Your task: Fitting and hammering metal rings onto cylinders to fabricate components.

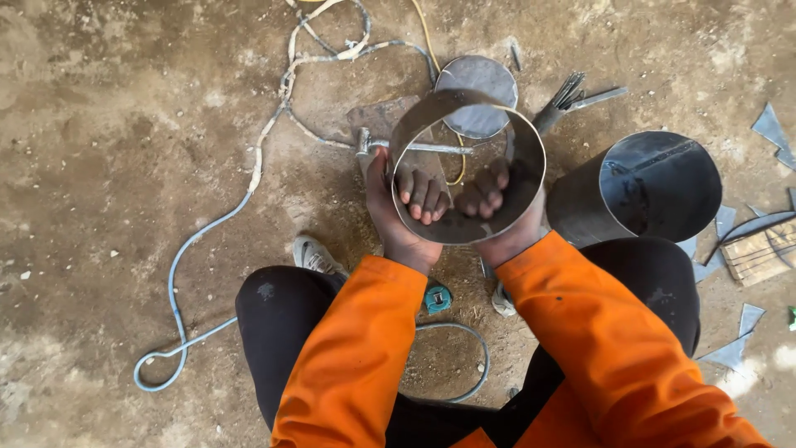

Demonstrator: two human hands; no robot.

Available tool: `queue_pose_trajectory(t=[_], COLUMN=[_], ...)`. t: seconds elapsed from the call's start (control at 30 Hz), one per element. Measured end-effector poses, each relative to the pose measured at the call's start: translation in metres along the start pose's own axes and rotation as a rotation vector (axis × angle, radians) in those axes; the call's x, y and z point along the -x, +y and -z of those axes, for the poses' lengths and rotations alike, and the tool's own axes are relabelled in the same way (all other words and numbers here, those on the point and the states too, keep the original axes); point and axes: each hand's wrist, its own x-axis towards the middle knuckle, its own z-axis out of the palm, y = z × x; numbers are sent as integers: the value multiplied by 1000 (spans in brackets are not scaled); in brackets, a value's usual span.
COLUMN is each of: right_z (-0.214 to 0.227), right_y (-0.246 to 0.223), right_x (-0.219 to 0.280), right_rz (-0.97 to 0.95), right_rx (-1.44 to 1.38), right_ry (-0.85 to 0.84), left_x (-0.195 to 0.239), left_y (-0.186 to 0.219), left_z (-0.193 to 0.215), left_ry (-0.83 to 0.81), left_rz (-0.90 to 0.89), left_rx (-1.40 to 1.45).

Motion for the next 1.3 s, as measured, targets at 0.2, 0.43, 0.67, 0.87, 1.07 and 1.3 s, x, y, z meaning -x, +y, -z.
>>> queue_pose_trajectory(t=[0.2,0.43,0.67,0.87,1.07,1.3], right_z=[14,30,-95,-101,-91,139], right_y=[-12,-14,16,8,-36,15], right_x=[0,4,-17,-14,-46,59], right_rz=[-50,-135,13,84,5,-373], right_rx=[-47,-68,164,598,552,639], right_ry=[-189,26,778,600,697,965], left_x=[-10,-6,-4,2,34,30], left_y=[-17,-18,11,35,140,170], left_z=[9,4,-9,-19,-42,-12], left_ry=[55,192,243,454,471,479], left_rz=[6,-49,-196,-121,37,-360], left_rx=[13,-84,-74,-352,-855,-1391])
